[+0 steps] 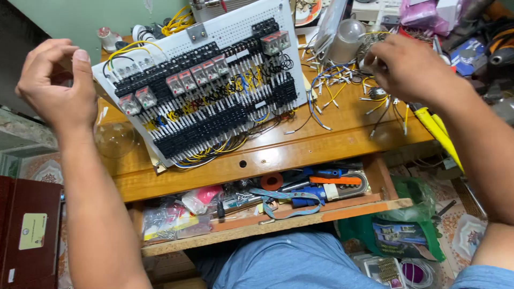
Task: Wiring an electrical control panel by inserting and securing wires into terminal blocks using a screwdriver
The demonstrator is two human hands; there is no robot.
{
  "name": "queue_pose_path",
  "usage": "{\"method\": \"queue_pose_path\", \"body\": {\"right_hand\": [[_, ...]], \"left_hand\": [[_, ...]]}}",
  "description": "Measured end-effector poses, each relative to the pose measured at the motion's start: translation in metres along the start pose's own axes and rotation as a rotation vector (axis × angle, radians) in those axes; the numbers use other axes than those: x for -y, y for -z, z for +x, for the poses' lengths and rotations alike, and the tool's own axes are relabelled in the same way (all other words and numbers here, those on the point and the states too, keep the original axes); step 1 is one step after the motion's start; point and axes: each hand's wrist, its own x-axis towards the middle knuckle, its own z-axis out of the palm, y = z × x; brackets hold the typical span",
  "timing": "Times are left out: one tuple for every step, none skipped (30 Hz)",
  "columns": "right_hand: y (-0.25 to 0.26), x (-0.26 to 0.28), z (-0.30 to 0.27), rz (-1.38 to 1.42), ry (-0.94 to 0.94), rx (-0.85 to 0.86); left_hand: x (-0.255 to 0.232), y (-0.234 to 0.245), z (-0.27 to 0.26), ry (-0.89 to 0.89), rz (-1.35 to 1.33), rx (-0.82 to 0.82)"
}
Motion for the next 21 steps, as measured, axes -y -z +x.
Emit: {"method": "queue_pose_path", "body": {"right_hand": [[-0.011,-0.009,-0.003,-0.006,-0.003,-0.001],[-0.022,-0.019,-0.006,-0.022,-0.046,0.062],[-0.036,-0.026,-0.009,-0.033,-0.088,0.126],[-0.046,-0.032,-0.012,-0.033,-0.091,0.126],[-0.054,-0.038,-0.014,-0.069,-0.15,0.195],[-0.062,-0.045,-0.016,-0.104,-0.21,0.263],[-0.07,-0.049,-0.016,-0.099,-0.214,0.266],[-0.079,-0.053,-0.015,-0.108,-0.206,0.269],[-0.086,-0.057,-0.013,-0.119,-0.196,0.269],[-0.093,-0.056,-0.011,-0.116,-0.198,0.268],[-0.099,-0.057,-0.008,-0.117,-0.129,0.158],[-0.105,-0.056,-0.005,-0.117,-0.062,0.046],[-0.104,-0.055,0.0,-0.117,-0.061,0.046],[-0.103,-0.053,0.004,-0.147,-0.031,0.016],[-0.103,-0.051,0.009,-0.177,-0.001,-0.017],[-0.101,-0.048,0.013,-0.177,0.0,-0.019],[-0.097,-0.044,0.018,-0.198,-0.015,0.029],[-0.093,-0.04,0.023,-0.22,-0.032,0.076],[-0.09,-0.034,0.026,-0.221,-0.025,0.073],[-0.087,-0.028,0.028,-0.188,-0.093,0.12],[-0.083,-0.02,0.034,-0.157,-0.155,0.162]], "left_hand": [[-0.015,0.003,0.003,0.001,-0.005,-0.005],[-0.03,0.005,0.005,-0.005,0.084,-0.02],[-0.044,0.01,0.007,-0.014,0.175,-0.032],[-0.077,0.011,0.009,-0.015,0.172,-0.032],[-0.11,0.012,0.013,-0.001,0.114,-0.075],[-0.142,0.013,0.016,0.014,0.055,-0.117],[-0.164,0.007,0.008,0.011,0.051,-0.111],[-0.185,0.002,-0.001,0.14,-0.142,-0.086],[-0.206,-0.003,-0.01,0.266,-0.339,-0.054],[-0.216,-0.013,-0.019,0.263,-0.34,-0.051],[-0.225,-0.023,-0.028,0.27,-0.476,0.056],[-0.234,-0.033,-0.037,0.276,-0.61,0.164],[-0.243,-0.046,-0.044,0.276,-0.608,0.164],[-0.251,-0.06,-0.051,0.254,-0.662,0.233],[-0.259,-0.073,-0.058,0.231,-0.715,0.3],[-0.26,-0.087,-0.072,0.229,-0.713,0.299],[-0.26,-0.102,-0.085,0.245,-0.745,0.309],[-0.259,-0.116,-0.097,0.26,-0.776,0.319],[-0.259,-0.122,-0.103,0.261,-0.77,0.314],[-0.259,-0.127,-0.109,0.266,-0.784,0.3],[-0.257,-0.132,-0.113,0.269,-0.793,0.28]]}}
